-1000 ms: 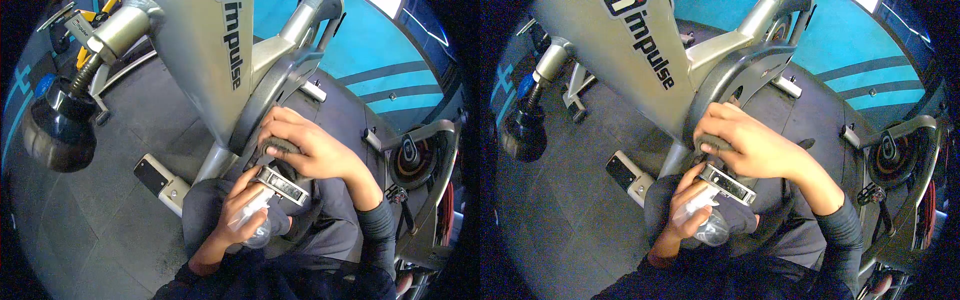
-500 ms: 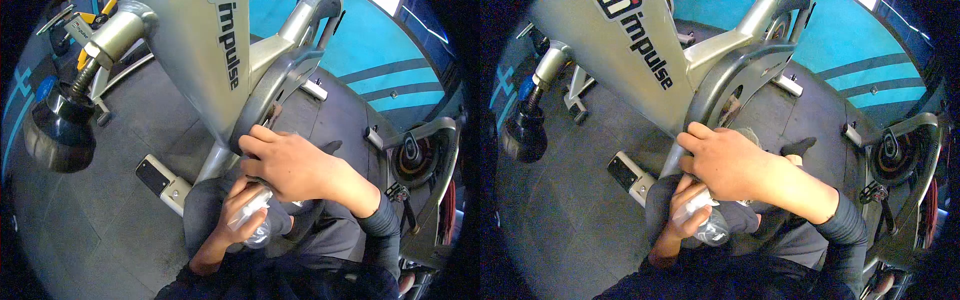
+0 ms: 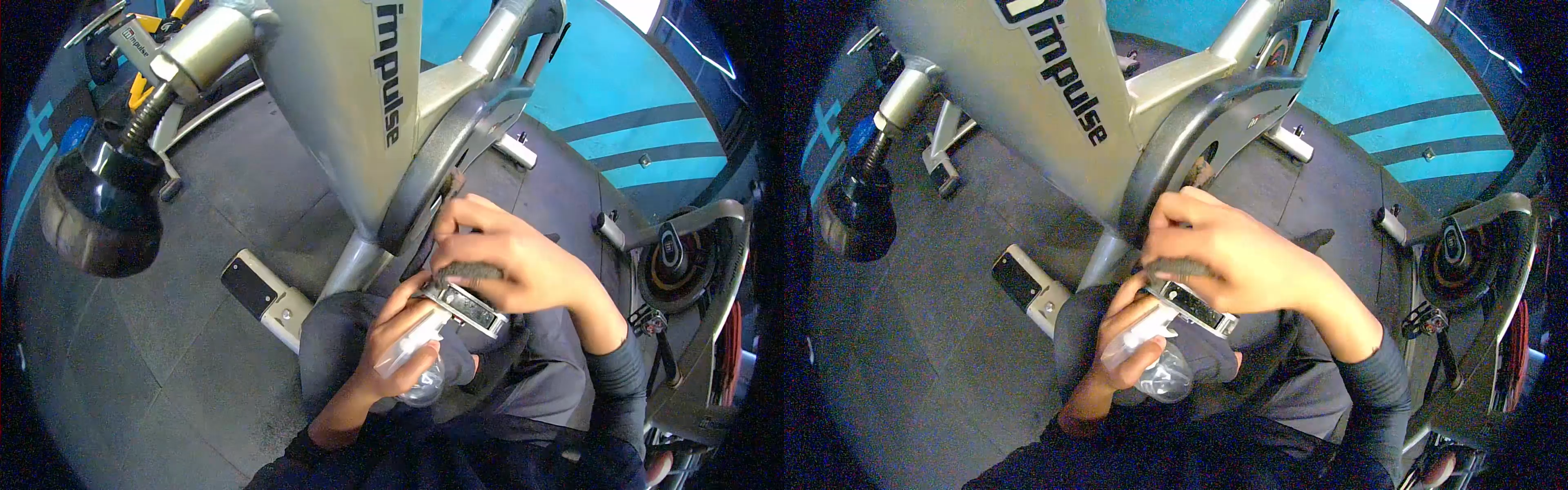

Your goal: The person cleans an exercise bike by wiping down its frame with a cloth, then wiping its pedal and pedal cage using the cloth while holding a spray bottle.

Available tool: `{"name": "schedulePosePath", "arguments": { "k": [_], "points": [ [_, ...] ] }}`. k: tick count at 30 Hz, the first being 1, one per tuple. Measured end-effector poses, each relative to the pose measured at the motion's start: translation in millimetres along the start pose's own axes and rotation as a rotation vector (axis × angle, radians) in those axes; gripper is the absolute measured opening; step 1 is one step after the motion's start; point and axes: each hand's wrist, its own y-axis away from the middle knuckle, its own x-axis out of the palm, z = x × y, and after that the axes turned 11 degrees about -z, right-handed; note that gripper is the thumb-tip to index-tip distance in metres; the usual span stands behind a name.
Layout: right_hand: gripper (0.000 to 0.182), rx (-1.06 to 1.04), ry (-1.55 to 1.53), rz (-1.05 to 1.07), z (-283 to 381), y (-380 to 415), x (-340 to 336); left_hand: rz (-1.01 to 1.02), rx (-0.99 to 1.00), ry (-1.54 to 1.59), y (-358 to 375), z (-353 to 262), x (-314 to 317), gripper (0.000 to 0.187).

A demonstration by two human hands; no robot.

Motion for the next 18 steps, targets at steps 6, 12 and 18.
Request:
{"name": "schedulePosePath", "arguments": {
  "k": [6, 12, 18],
  "points": [
    [0.013, -0.206, 0.598, 0.086, 28, 2, 9, -0.018, 0.011, -0.041, 4, 2, 2, 0.043],
    [0.023, -0.161, 0.5, 0.063, 25, 3, 22, 0.025, -0.02, -0.061, 2, 1, -2, 0.039],
    [0.014, 0.031, 0.085, 0.092, 10, 1, 14, -0.012, -0.035, -0.002, 5, 1, 1, 0.039]
  ]
}}
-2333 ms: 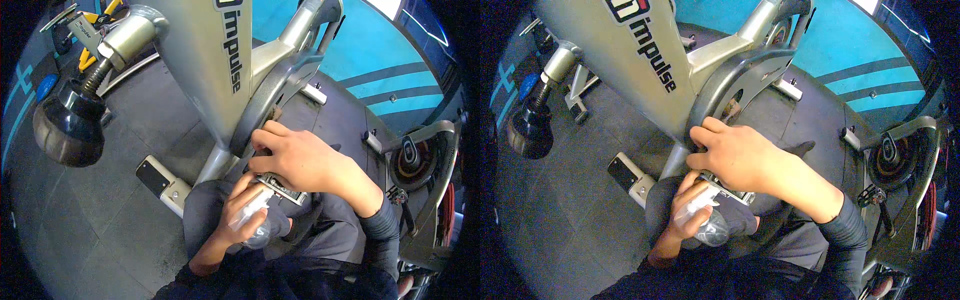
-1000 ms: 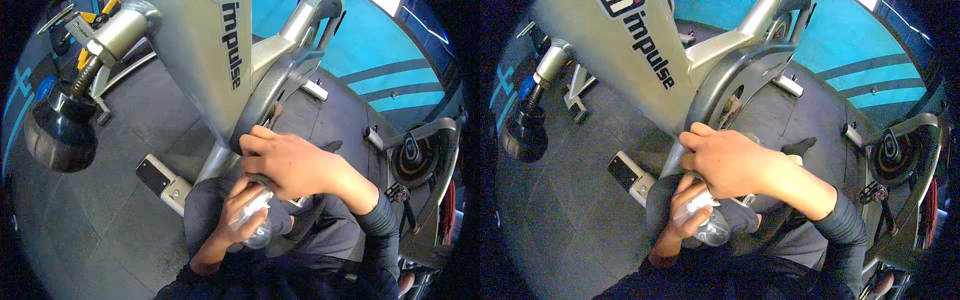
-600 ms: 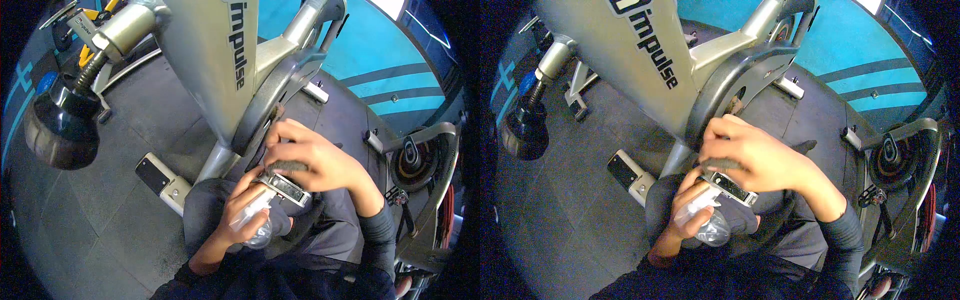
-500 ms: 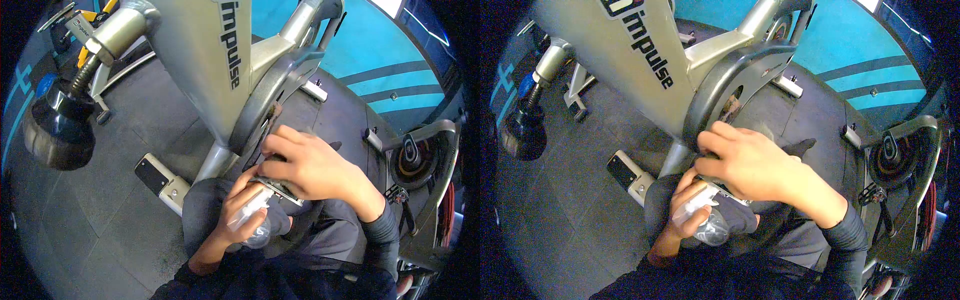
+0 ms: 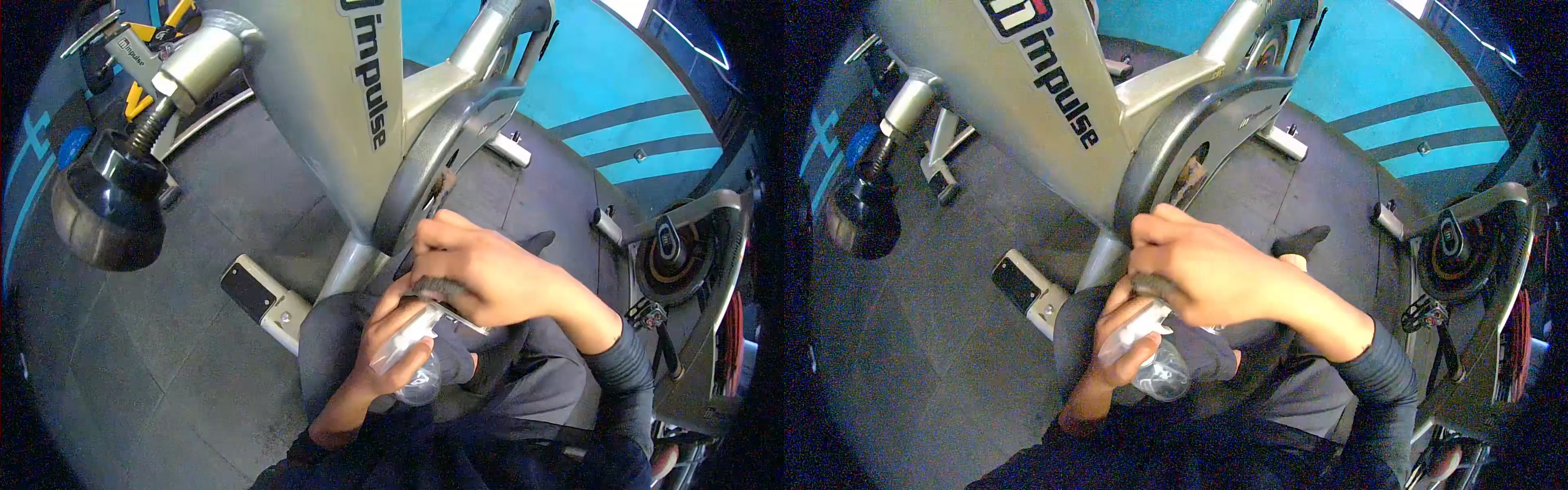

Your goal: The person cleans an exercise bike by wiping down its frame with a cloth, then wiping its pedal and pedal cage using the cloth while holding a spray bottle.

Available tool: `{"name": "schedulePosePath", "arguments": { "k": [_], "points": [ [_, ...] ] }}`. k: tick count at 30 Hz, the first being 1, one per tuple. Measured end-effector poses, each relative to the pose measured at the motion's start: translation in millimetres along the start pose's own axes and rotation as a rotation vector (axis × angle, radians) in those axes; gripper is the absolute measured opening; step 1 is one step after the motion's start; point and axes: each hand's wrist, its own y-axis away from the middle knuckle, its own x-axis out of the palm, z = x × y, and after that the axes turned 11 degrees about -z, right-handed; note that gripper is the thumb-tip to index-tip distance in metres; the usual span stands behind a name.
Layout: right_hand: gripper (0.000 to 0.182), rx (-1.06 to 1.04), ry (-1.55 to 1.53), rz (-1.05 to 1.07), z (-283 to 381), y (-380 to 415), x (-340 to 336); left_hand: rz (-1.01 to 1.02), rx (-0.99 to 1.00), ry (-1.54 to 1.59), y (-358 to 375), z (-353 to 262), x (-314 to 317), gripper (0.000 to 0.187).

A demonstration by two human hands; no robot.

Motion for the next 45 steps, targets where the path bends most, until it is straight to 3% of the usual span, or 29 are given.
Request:
{"name": "schedulePosePath", "arguments": {
  "k": [6, 9, 13, 16, 23, 27, 29, 31, 33, 36, 39, 45],
  "points": [
    [0.013, 0.114, -0.138, -0.21, 1, 2, -12, -0.024, 0.023, -0.003, -1, 0, 0, 0.042],
    [0.02, -0.03, 0.236, -0.12, 8, 7, -10, 0.005, 0.062, -0.029, -1, 0, 0, 0.042],
    [0.015, -0.109, 0.559, -0.058, 22, 12, -3, -0.004, -0.018, 0.007, -2, -5, 0, 0.042],
    [0.014, -0.13, 0.612, -0.06, 26, 11, 2, 0.01, 0.004, -0.018, -1, 0, -2, 0.041],
    [0.018, -0.087, 0.391, -0.051, 22, 4, 7, 0.04, -0.05, -0.025, 4, 4, -3, 0.039],
    [0.017, 0.051, 0.127, 0.008, 12, 3, 3, 0.011, 0.006, -0.024, 4, 4, -1, 0.039],
    [0.016, 0.076, 0.015, 0.011, 6, 3, 0, -0.025, -0.082, 0.042, 4, 0, 1, 0.039],
    [0.013, 0.104, -0.065, -0.162, 2, 3, -1, -0.021, -0.027, 0.003, 1, 0, 1, 0.039],
    [0.015, 0.096, -0.01, -0.189, 4, 3, -8, -0.019, 0.024, -0.036, 1, -2, 1, 0.04],
    [0.018, 0.035, 0.171, -0.198, 12, 2, -13, -0.036, -0.081, 0.053, 0, -5, 2, 0.04],
    [0.016, -0.086, 0.414, -0.076, 15, 4, -8, -0.001, 0.009, -0.004, -1, -1, 0, 0.04],
    [0.014, -0.145, 0.497, -0.039, 25, 3, 6, -0.004, 0.02, -0.013, 2, 4, 0, 0.04]
  ]
}}
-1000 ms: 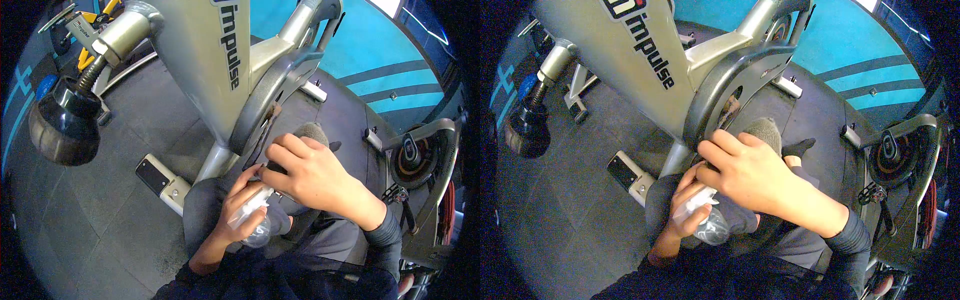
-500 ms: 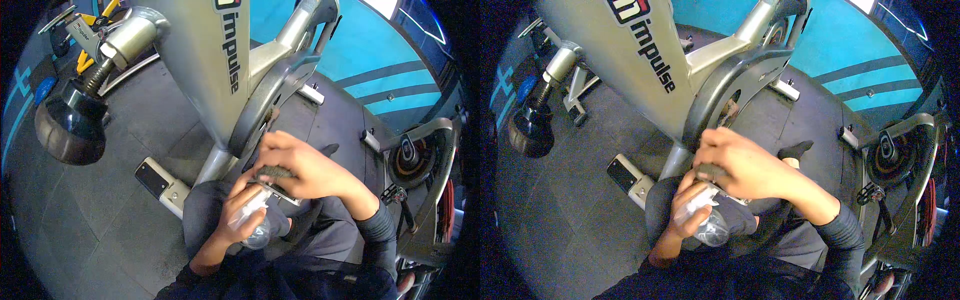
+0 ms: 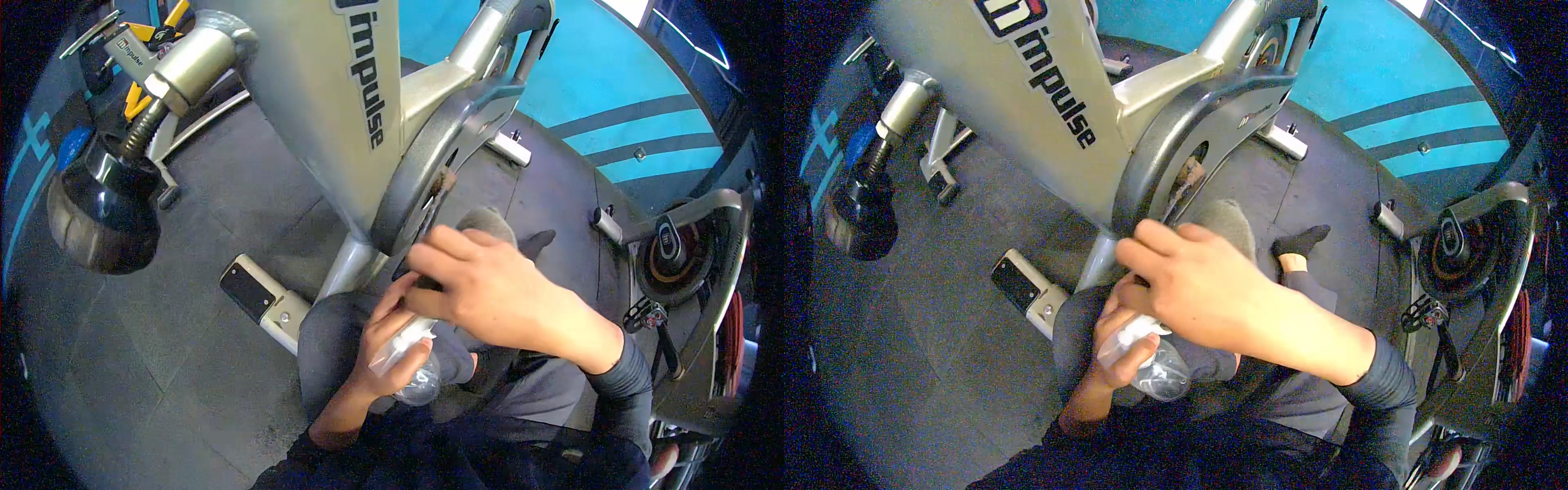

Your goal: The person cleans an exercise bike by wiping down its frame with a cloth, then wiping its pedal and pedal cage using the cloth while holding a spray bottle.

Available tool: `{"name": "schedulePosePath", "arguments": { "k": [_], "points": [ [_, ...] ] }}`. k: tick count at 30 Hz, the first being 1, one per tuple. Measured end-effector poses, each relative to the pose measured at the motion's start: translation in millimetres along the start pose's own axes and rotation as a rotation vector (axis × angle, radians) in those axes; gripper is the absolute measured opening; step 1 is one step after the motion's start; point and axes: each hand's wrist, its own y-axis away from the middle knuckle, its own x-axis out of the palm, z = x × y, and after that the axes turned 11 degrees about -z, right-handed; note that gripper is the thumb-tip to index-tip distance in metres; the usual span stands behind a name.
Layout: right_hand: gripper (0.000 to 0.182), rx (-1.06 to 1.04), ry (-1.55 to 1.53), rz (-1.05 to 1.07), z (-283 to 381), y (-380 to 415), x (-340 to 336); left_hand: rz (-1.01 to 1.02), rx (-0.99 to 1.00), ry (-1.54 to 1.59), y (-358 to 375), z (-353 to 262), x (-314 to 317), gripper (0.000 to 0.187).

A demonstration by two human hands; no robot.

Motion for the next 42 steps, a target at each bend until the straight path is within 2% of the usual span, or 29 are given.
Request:
{"name": "schedulePosePath", "arguments": {
  "k": [3, 5, 6, 8, 9, 11, 13, 15, 17, 19, 20, 23, 29, 31, 36, 39, 42],
  "points": [
    [0.016, -0.012, -0.071, 0.022, 0, -1, 0, 0.017, 0.023, -0.028, 4, 4, -2, 0.042],
    [0.015, 0.096, -0.29, 0.0, -7, 2, 5, 0.012, -0.105, 0.02, 6, 1, -1, 0.043],
    [0.015, 0.096, -0.286, -0.001, -11, 5, 7, 0.013, -0.102, 0.021, 6, 0, 1, 0.043],
    [0.016, 0.192, -0.468, -0.148, -19, 7, 8, -0.046, -0.097, 0.06, 6, -1, 4, 0.043],
    [0.016, 0.192, -0.468, -0.146, -21, 8, 5, -0.047, -0.098, 0.06, 4, -2, 3, 0.043],
    [0.016, 0.283, -0.411, -0.19, -21, 7, -1, 0.0, -0.063, 0.031, 0, -6, 1, 0.043],
    [0.017, 0.244, -0.364, -0.196, -16, 7, 5, -0.029, -0.093, 0.067, 3, -6, 4, 0.043],
    [0.019, 0.18, -0.169, -0.071, -5, 10, 12, -0.054, -0.121, 0.104, 4, -4, 5, 0.043],
    [0.024, 0.133, -0.103, -0.085, 2, 11, 6, -0.026, -0.041, 0.048, 3, 0, 2, 0.042],
    [0.04, 0.11, 0.015, -0.038, 10, 18, -3, 0.004, 0.003, -0.019, 3, 3, -1, 0.042],
    [0.032, 0.072, 0.106, -0.091, 13, 22, -1, 0.035, 0.05, -0.08, 2, 4, -2, 0.042],
    [0.034, 0.142, 0.182, -0.029, 26, 34, -11, 0.056, 0.028, -0.012, -5, -2, -2, 0.042],
    [0.04, 0.265, 0.215, 0.004, 48, 62, -28, -0.004, 0.02, 0.008, -5, -4, 1, 0.044],
    [0.041, 0.362, 0.232, 0.004, 57, 69, -30, 0.0, 0.019, -0.003, -4, -5, 1, 0.044],
    [0.038, 0.351, 0.275, -0.104, 60, 62, -15, -0.032, -0.01, 0.024, -2, -4, 4, 0.043],
    [0.047, 0.403, 0.263, -0.063, 61, 47, -2, -0.016, -0.028, -0.026, -2, -5, 3, 0.041],
    [0.045, 0.379, 0.278, -0.096, 60, 43, 3, -0.003, 0.012, -0.085, 0, 3, 2, 0.039]
  ]
}}
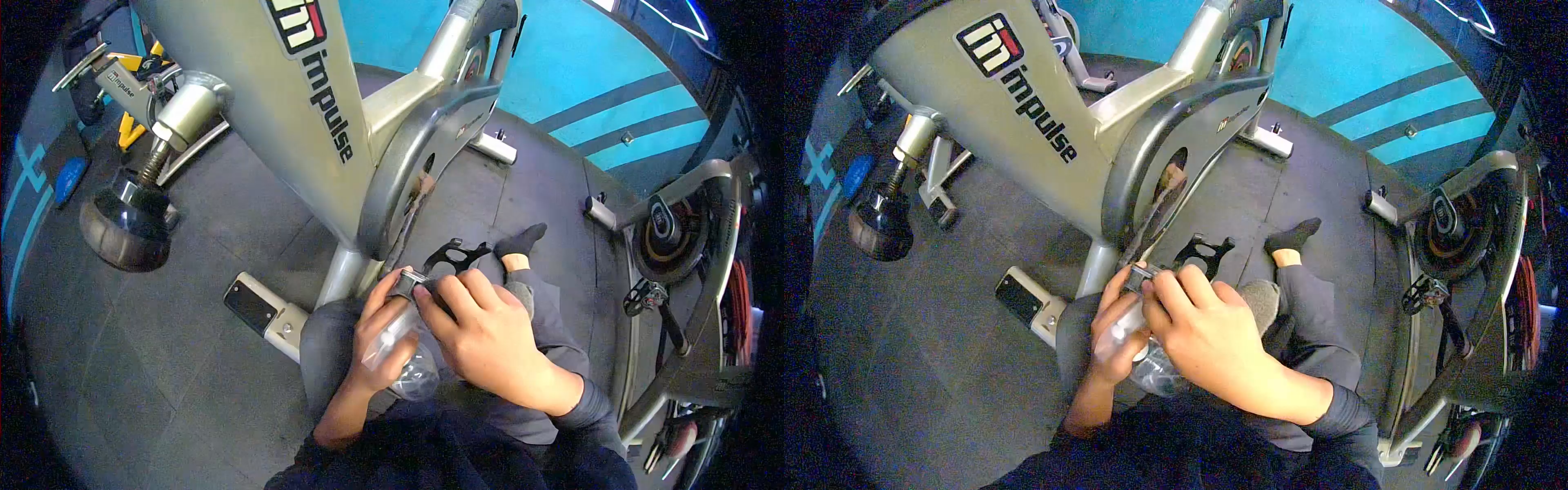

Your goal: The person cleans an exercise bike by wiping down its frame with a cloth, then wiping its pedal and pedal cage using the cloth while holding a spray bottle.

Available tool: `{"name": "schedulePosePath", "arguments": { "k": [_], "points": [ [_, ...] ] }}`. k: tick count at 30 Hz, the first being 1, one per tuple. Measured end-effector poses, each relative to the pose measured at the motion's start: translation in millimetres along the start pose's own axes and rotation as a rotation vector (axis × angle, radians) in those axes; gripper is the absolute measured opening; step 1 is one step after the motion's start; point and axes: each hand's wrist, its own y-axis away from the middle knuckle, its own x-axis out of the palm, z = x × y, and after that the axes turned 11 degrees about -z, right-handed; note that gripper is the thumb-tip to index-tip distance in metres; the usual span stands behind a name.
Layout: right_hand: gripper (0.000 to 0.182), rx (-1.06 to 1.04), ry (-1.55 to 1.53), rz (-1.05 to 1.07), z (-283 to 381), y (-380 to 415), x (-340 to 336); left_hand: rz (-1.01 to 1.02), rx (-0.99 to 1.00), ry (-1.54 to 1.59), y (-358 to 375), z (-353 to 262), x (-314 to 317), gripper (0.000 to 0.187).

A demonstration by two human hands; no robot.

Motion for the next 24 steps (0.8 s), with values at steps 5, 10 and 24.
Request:
{"name": "schedulePosePath", "arguments": {
  "k": [5, 10, 24],
  "points": [
    [0.044, 0.031, -0.02, 0.03, -3, 15, -14, -0.013, -0.049, 0.062, -1, -10, 1, 0.037],
    [0.045, 0.124, -0.024, 0.027, -2, 27, -24, -0.023, -0.034, 0.039, -2, -9, 1, 0.036],
    [0.042, 0.124, -0.065, -0.049, 2, 12, -4, 0.02, 0.007, -0.072, 0, -3, -2, 0.046]
  ]
}}
